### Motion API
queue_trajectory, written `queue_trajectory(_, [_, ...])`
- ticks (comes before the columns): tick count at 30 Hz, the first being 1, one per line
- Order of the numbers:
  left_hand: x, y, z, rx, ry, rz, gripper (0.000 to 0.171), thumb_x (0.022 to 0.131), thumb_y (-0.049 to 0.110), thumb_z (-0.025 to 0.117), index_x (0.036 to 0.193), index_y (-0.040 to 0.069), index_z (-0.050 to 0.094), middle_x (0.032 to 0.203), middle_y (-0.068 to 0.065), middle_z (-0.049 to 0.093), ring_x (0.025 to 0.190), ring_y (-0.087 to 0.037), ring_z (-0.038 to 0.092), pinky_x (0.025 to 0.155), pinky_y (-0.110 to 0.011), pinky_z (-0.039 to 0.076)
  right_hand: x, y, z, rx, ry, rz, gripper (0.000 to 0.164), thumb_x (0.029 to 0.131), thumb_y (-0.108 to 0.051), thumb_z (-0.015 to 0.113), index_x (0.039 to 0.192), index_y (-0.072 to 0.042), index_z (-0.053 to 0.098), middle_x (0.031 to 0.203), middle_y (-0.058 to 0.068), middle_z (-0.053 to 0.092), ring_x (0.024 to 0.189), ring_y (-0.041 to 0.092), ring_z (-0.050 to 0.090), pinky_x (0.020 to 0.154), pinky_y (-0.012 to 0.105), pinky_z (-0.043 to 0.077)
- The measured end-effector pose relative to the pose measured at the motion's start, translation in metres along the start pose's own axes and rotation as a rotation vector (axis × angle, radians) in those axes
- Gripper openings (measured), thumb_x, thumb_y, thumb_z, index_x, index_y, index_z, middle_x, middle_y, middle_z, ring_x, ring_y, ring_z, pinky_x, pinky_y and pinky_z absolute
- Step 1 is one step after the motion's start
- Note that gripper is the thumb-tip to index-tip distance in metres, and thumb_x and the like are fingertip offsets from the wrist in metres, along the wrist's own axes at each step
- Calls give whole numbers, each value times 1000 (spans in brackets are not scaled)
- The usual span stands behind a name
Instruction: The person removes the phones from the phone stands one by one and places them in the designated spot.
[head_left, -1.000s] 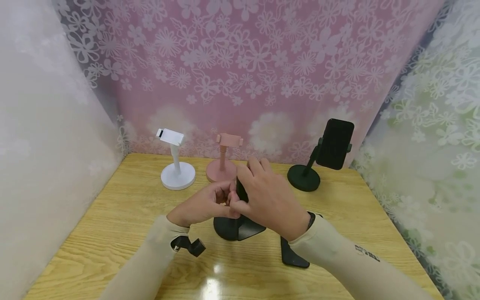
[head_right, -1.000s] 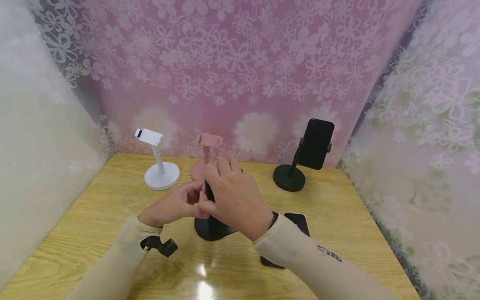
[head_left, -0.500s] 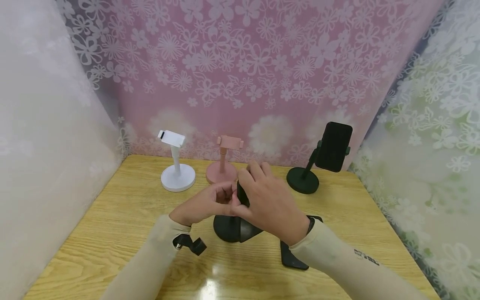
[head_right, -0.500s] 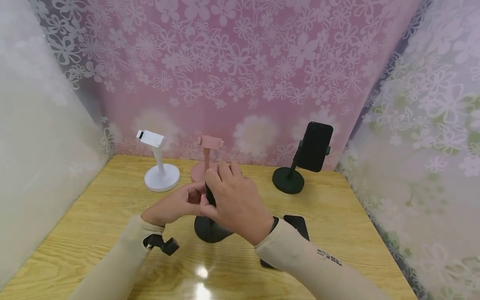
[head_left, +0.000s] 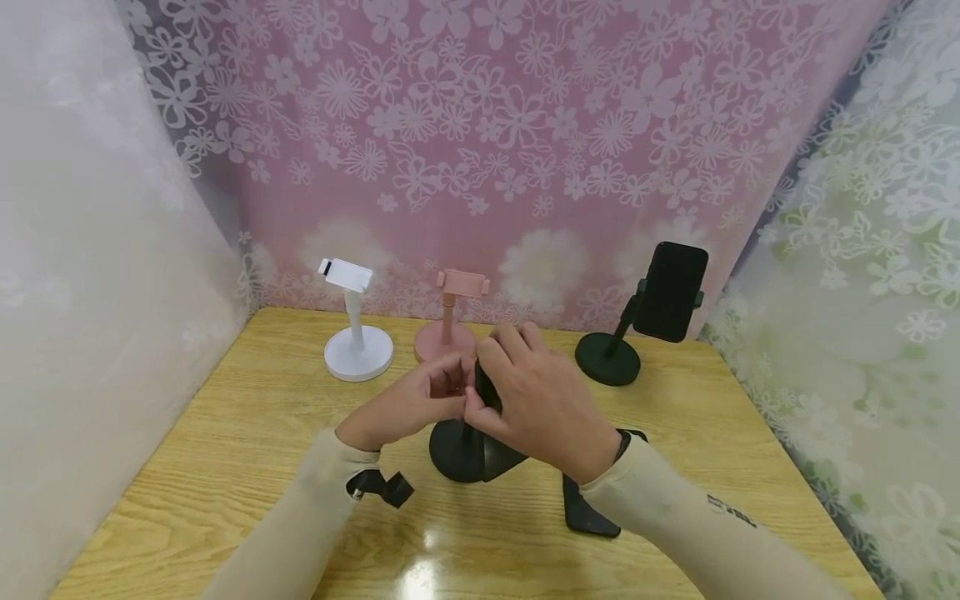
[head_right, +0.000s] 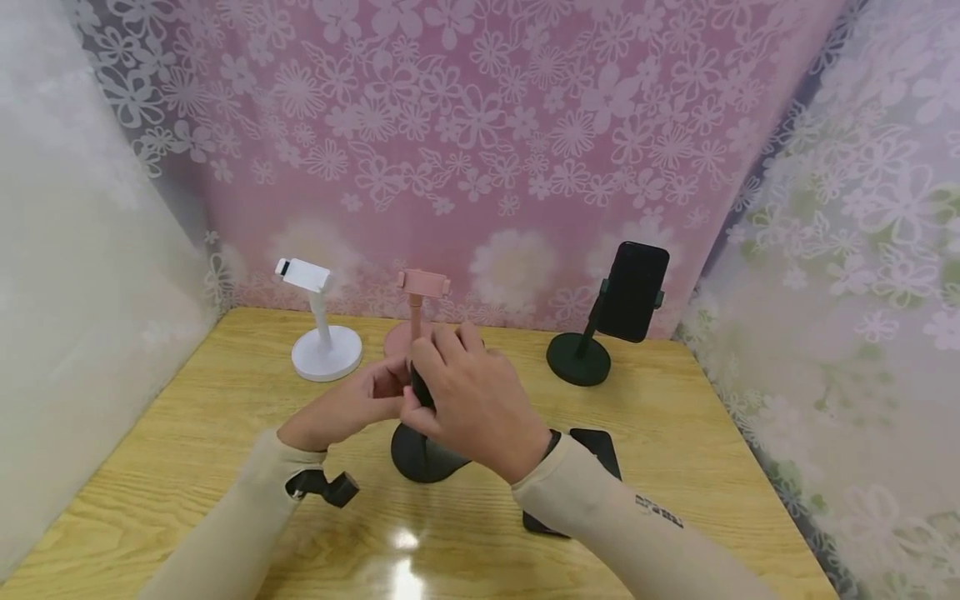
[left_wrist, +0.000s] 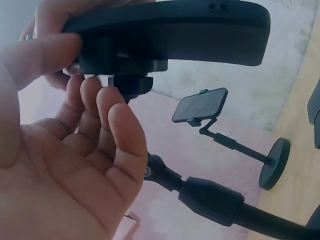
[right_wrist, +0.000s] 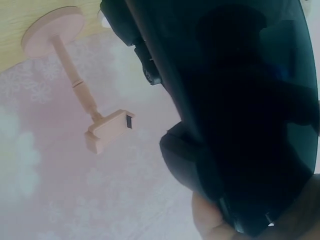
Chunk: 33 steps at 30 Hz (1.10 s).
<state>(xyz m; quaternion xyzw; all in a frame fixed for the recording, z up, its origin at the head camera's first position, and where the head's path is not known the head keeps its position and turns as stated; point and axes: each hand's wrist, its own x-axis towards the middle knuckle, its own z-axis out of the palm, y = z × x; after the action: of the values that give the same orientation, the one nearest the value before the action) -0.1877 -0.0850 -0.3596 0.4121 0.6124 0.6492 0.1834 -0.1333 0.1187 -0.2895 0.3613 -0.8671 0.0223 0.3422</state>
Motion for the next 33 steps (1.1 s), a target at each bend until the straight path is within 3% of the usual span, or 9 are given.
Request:
queue_trajectory(3, [0,3,3,95,33,43,21,105,12,59,122,2,52,109,-10,57,95,-21,57,84,-33,51,-3,2,-1,18,7,-12,24,91,-30,63,98,-9,56,98,6,58,83,25,49,58,31,45])
queue_trajectory(8, [1,6,8,359,66,184,24,100,4,67,124,10,64,118,-4,64,106,-22,61,94,-42,53,-9,4,-4,87,46,-38,24,90,-28,64,100,-8,57,101,7,60,90,27,55,64,34,50])
queue_trajectory(11, [2,8,10,461,52,231,26,98,6,72,121,15,67,120,0,65,108,-22,62,94,-43,54,-15,4,-6,128,113,-69,25,96,-31,56,102,-7,59,102,8,61,90,27,56,62,35,51])
queue_trajectory(15, [1,8,11,499,37,231,28,97,10,73,125,16,67,123,1,66,110,-16,63,94,-40,54,-25,5,-12,168,264,-125,35,102,-37,46,102,-5,60,100,10,61,84,26,56,62,36,52])
queue_trajectory(20, [0,10,11,519,43,199,28,98,15,74,125,19,68,122,5,66,110,-12,62,93,-37,53,-41,7,-19,188,465,-176,34,99,-36,52,97,-3,61,93,10,62,80,28,54,66,41,52])
queue_trajectory(23, [-1,13,10,537,58,170,28,98,18,74,125,22,69,121,9,67,108,-11,62,94,-36,52,-54,15,-19,172,534,-177,36,98,-37,54,95,-1,62,91,12,63,78,29,55,66,42,51])
queue_trajectory(28, [-2,16,10,536,65,143,28,98,18,74,125,22,70,122,10,67,107,-12,61,95,-40,52,-89,47,-12,103,523,-110,39,100,-37,52,95,1,60,90,15,61,76,31,53,57,42,47])
queue_trajectory(33, [-2,16,10,527,63,139,28,98,18,74,125,22,70,123,9,67,106,-13,61,94,-34,52,-141,96,-6,-13,377,22,41,98,-38,50,97,2,61,93,18,63,79,37,57,46,47,47])
